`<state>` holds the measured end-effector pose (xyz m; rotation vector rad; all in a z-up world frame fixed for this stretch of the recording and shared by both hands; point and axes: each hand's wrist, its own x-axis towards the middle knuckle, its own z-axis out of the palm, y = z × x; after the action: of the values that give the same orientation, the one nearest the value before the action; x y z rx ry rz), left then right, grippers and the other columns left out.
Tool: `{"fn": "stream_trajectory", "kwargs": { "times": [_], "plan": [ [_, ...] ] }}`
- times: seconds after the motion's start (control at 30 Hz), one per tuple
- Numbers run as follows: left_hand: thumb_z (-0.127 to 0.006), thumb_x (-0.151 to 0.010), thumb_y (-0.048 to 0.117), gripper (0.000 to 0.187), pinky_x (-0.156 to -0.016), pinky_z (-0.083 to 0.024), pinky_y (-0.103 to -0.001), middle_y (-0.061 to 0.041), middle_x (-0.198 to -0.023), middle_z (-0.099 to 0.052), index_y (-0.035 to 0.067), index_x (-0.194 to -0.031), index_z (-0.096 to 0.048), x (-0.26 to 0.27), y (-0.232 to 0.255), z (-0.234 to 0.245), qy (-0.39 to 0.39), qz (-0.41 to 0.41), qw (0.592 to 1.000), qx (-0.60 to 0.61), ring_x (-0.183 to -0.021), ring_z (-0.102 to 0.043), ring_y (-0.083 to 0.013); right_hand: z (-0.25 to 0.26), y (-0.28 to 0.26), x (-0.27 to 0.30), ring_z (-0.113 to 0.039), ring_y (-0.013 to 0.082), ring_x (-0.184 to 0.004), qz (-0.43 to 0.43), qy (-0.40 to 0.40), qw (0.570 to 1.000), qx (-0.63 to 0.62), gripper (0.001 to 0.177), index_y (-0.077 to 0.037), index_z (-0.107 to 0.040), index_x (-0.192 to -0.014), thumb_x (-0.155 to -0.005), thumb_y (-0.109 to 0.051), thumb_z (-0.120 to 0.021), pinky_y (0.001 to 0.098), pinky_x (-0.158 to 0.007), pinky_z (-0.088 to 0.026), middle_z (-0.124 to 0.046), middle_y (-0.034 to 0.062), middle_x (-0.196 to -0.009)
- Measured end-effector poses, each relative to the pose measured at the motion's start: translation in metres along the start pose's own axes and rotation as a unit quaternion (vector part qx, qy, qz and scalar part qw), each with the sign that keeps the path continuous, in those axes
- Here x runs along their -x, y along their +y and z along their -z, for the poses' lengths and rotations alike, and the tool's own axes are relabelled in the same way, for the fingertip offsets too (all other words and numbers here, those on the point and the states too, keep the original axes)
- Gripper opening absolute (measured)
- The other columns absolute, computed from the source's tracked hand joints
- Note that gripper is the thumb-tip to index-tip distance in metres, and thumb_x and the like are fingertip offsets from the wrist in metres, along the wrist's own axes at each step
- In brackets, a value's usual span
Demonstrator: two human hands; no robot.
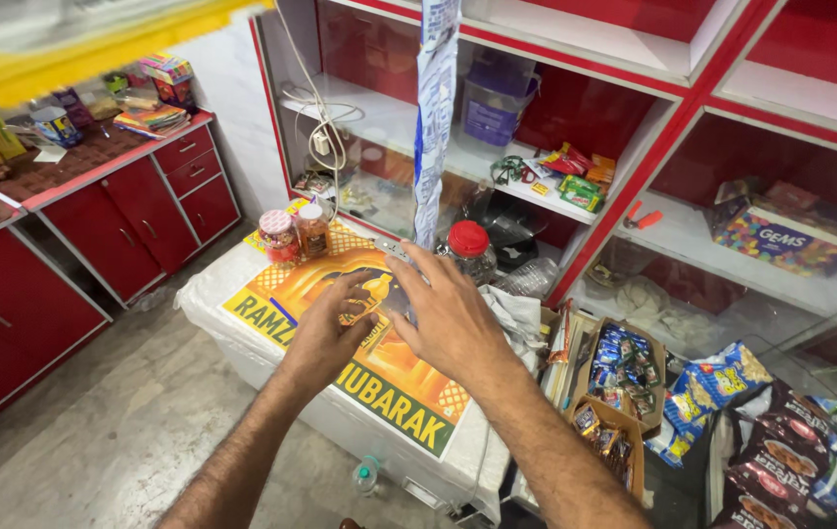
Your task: The person organizes snack packets on a display rack and then refills a clear plastic jar with individually wrapped candies. The person hangs a display sheet of red snack packets on a metal rod and then pours orange candies from a larger container into a smaller jar.
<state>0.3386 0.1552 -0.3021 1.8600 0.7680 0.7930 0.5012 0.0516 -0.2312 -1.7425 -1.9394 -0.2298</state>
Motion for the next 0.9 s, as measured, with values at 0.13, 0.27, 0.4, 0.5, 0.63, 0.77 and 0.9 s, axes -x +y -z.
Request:
{"fn": "stream_trajectory", "kwargs": {
  "times": [0.13,0.27,0.4,0.5,0.63,0.77,0.9],
  "plan": [
    [-0.071,-0.091,0.01,0.053,-0.083,-0.063,-0.033,-0.011,-0.126,-0.064,0.016,-0.141,-0.054,-0.005,0.0,0.0,0.016,-0.003,1.0,-0.018,-0.106,-0.07,-0.018,0.002,0.001,-0.005,-0.059,0.0427,-0.124,-0.021,-0.022,0.998,-0.049,0.072,-0.004,-0.045,-0.147,-0.086,-0.026,-0.076,0.0491,-0.097,-0.052,-0.045,0.0208,-0.152],
    [-0.071,-0.09,0.01,0.051,-0.084,-0.063,-0.034,-0.011,-0.126,-0.064,0.015,-0.138,-0.057,-0.003,0.001,0.001,0.036,-0.009,0.999,-0.027,-0.107,-0.071,-0.0208,0.002,0.001,-0.011,-0.066,0.0464,-0.109,-0.039,-0.058,0.996,-0.056,0.075,-0.005,-0.041,-0.15,-0.086,-0.027,-0.075,0.0516,-0.089,-0.056,-0.041,0.0203,-0.156],
    [-0.073,-0.09,0.013,0.049,-0.086,-0.062,-0.035,-0.009,-0.128,-0.064,0.014,-0.137,-0.058,0.006,-0.004,0.007,0.061,-0.001,0.997,-0.055,-0.112,-0.067,-0.0218,-0.005,-0.003,-0.017,-0.067,0.0471,-0.107,-0.032,-0.049,0.996,-0.065,0.077,-0.003,-0.041,-0.149,-0.085,-0.028,-0.076,0.0516,-0.087,-0.057,-0.039,0.0209,-0.158],
    [-0.073,-0.09,0.014,0.049,-0.087,-0.062,-0.035,-0.01,-0.126,-0.066,0.014,-0.137,-0.059,0.01,-0.011,0.012,0.065,0.007,0.997,-0.051,-0.115,-0.066,-0.0216,-0.009,-0.011,-0.019,-0.067,0.047,-0.105,-0.058,-0.063,0.994,-0.063,0.078,-0.003,-0.039,-0.149,-0.086,-0.029,-0.076,0.0522,-0.086,-0.057,-0.037,0.0203,-0.159],
    [-0.073,-0.089,0.014,0.047,-0.087,-0.061,-0.036,-0.01,-0.127,-0.066,0.014,-0.135,-0.059,0.006,-0.015,0.015,0.067,0.001,0.996,-0.059,-0.114,-0.067,-0.0212,-0.007,-0.017,-0.015,-0.065,0.0478,-0.108,-0.063,-0.049,0.995,-0.052,0.081,-0.002,-0.038,-0.151,-0.086,-0.029,-0.077,0.0521,-0.087,-0.056,-0.035,0.0233,-0.159],
    [-0.073,-0.089,0.014,0.047,-0.085,-0.06,-0.036,-0.011,-0.124,-0.067,0.014,-0.133,-0.06,0.006,-0.014,0.016,0.053,-0.02,0.995,-0.08,-0.111,-0.067,-0.0226,-0.006,-0.016,-0.014,-0.064,0.0471,-0.114,-0.089,-0.036,0.993,-0.061,0.084,-0.002,-0.036,-0.151,-0.084,-0.029,-0.078,0.0506,-0.091,-0.056,-0.031,0.0234,-0.161],
    [-0.074,-0.088,0.015,0.048,-0.083,-0.058,-0.037,-0.012,-0.122,-0.068,0.012,-0.134,-0.059,0.008,-0.024,0.014,0.06,-0.039,0.993,-0.089,-0.109,-0.068,-0.0243,-0.008,-0.019,-0.011,-0.061,0.0472,-0.118,-0.121,-0.029,0.99,-0.061,0.091,-0.001,-0.032,-0.153,-0.081,-0.03,-0.08,0.0508,-0.092,-0.054,-0.027,0.0225,-0.163]
  ]
}}
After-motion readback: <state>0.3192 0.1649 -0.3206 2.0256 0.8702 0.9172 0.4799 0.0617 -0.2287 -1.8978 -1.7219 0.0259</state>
